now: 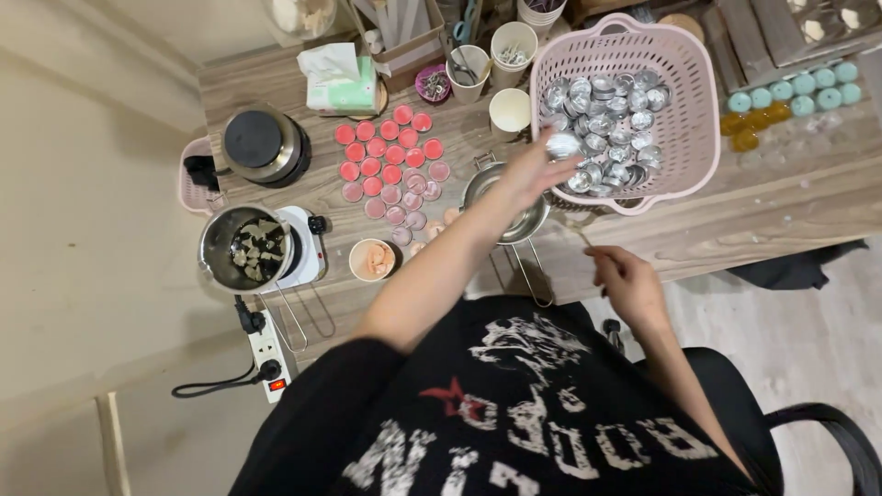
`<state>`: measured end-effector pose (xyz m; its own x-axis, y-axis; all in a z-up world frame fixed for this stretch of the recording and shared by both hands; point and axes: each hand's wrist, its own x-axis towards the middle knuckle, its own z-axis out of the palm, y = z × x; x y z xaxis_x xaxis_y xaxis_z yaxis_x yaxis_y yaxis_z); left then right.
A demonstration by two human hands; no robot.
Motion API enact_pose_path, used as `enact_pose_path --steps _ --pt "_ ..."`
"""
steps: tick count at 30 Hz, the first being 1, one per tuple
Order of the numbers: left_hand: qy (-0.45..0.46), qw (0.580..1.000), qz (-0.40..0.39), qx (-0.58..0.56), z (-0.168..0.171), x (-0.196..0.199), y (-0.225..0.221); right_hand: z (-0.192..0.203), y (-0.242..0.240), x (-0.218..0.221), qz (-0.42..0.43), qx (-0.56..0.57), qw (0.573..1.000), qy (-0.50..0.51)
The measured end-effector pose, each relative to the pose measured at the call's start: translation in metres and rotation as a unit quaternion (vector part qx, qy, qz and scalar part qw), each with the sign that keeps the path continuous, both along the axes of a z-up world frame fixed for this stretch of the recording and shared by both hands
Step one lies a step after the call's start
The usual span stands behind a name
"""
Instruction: Preparing tealight candle containers by placing wicks and using a small amount of wax as adhesive.
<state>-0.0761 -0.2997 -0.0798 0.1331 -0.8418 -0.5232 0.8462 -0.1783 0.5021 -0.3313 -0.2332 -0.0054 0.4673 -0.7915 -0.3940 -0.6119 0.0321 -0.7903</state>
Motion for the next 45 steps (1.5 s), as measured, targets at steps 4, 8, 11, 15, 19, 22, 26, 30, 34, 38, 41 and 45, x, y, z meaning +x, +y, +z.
enact_pose_path --steps 4,8,11,15,19,22,26,30,34,38,41,45 --pt "-0.221 0.957 -0.176 0.066 -0.006 -0.015 -0.028 -0.009 -0.003 -0.013 -0.040 0.006 0.999 -0.006" --pt "-0.479 0.859 -0.182 -0.009 0.007 0.033 0.005 0.003 0.002 0.004 -0.038 0.004 0.999 0.026" --pt "-0.492 0.866 -0.089 -0.025 0.038 0.085 0.075 0.007 0.006 0.018 -0.017 0.003 0.999 0.031" --pt "-0.733 0.642 -0.144 0.173 0.013 0.123 0.157 0.017 0.006 0.040 0.031 -0.009 0.999 0.027" --pt "-0.771 0.580 -0.203 0.169 -0.018 0.095 0.180 0.023 0.004 0.051 0.062 -0.036 0.997 0.030" --pt "-0.800 0.530 -0.230 0.159 -0.024 0.073 0.174 0.028 0.003 0.054 0.073 -0.072 0.994 0.021" --pt "-0.822 0.504 -0.203 0.170 -0.067 0.070 0.170 0.031 0.009 0.057 0.072 -0.076 0.994 0.032" --pt "-0.793 0.565 -0.161 0.159 -0.087 0.080 0.167 0.020 0.017 0.058 0.088 -0.086 0.992 0.028" --pt "-0.721 0.664 -0.072 0.182 -0.034 0.086 0.184 0.029 0.028 0.079 0.106 -0.078 0.991 0.032" --pt "-0.411 0.891 0.144 0.129 -0.021 0.099 0.229 0.061 0.043 0.124 0.122 0.001 0.991 0.059" --pt "-0.146 0.959 0.241 0.038 -0.011 0.099 0.274 0.063 0.063 0.156 0.172 0.045 0.983 0.046" --pt "-0.026 0.962 0.270 0.011 0.013 0.092 0.309 0.031 0.090 0.190 0.281 -0.022 0.958 -0.053"
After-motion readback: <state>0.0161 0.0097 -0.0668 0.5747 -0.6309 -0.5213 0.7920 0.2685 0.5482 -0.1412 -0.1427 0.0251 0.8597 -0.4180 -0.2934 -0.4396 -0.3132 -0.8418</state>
